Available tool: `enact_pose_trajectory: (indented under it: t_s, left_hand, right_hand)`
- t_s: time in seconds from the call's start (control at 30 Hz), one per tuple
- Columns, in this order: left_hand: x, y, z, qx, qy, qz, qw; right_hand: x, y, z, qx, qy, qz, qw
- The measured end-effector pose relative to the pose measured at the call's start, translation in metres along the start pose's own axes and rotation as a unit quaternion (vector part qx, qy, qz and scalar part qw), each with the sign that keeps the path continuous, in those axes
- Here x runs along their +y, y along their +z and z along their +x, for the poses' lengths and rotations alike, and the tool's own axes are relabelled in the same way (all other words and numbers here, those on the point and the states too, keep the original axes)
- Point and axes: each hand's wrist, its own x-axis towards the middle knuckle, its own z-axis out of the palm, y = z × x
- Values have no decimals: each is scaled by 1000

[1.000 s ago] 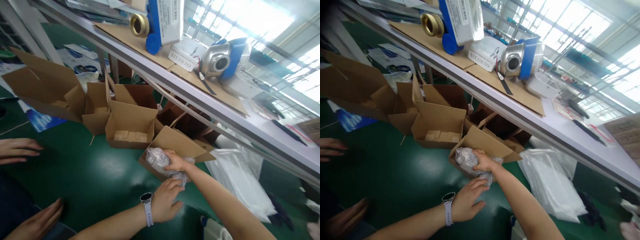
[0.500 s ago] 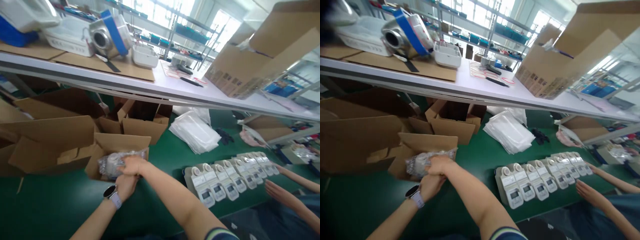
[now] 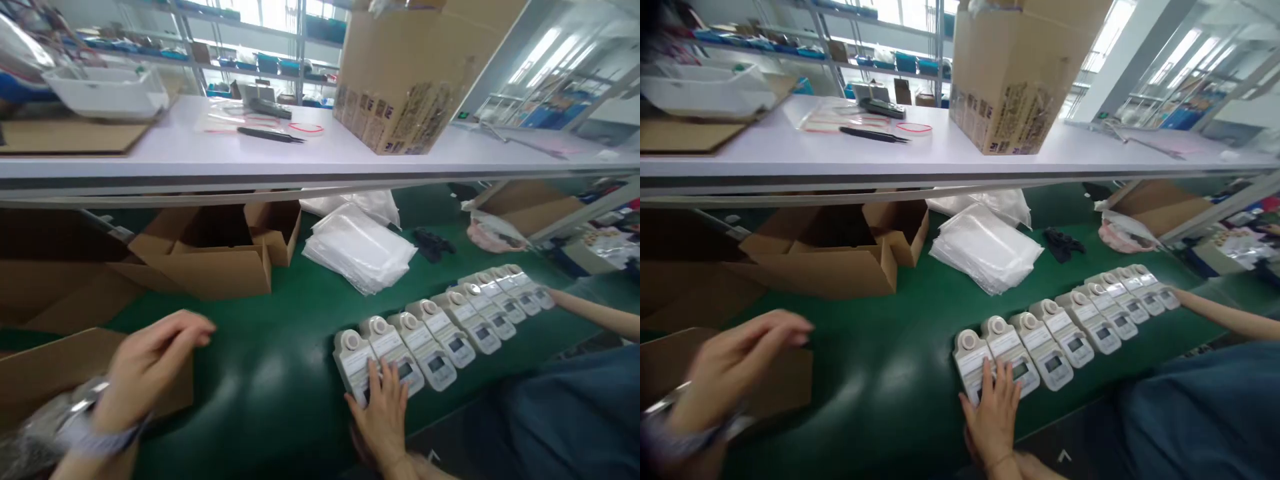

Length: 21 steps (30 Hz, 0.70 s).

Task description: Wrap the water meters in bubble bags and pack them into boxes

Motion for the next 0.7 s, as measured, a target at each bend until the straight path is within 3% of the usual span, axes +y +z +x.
enact_pose_trajectory:
  t_s: [0.1,0.17,0.23,0.27,0.33,0.4,0.5,0.6,0.7]
  left_hand:
    - [59,132,93,-124,98,-64,985]
    - [88,229,146,-185,163,-33,969]
    - [109,314,182,-233,167,21,958]
    - [116,348,194,-245,160,29,956]
    - [123,397,208,-256,129,74,955]
    - [120,421,214,-252,106,126,953]
    - [105,426,221,-243,106,149,953]
    - [90,408,232,-258,120,123,951]
    - [73,370,224,-256,118,96,955]
  right_hand:
    - [3,10,-11,-14,-71,-1,997]
    - [5,13,-11,-19,-124,14,992]
    - [8,14,-8,-36,-140,25,989]
    - [10,15,-6,-50,-131,28,990]
    - [12,16,-1,-80,-97,28,992]
    - [13,16,4,-102,-66,26,992]
    - [13,13,10,-107,-47,45,992]
    - [13,7,12,-111,-58,74,989]
    - [6,3,13,-118,-76,90,986]
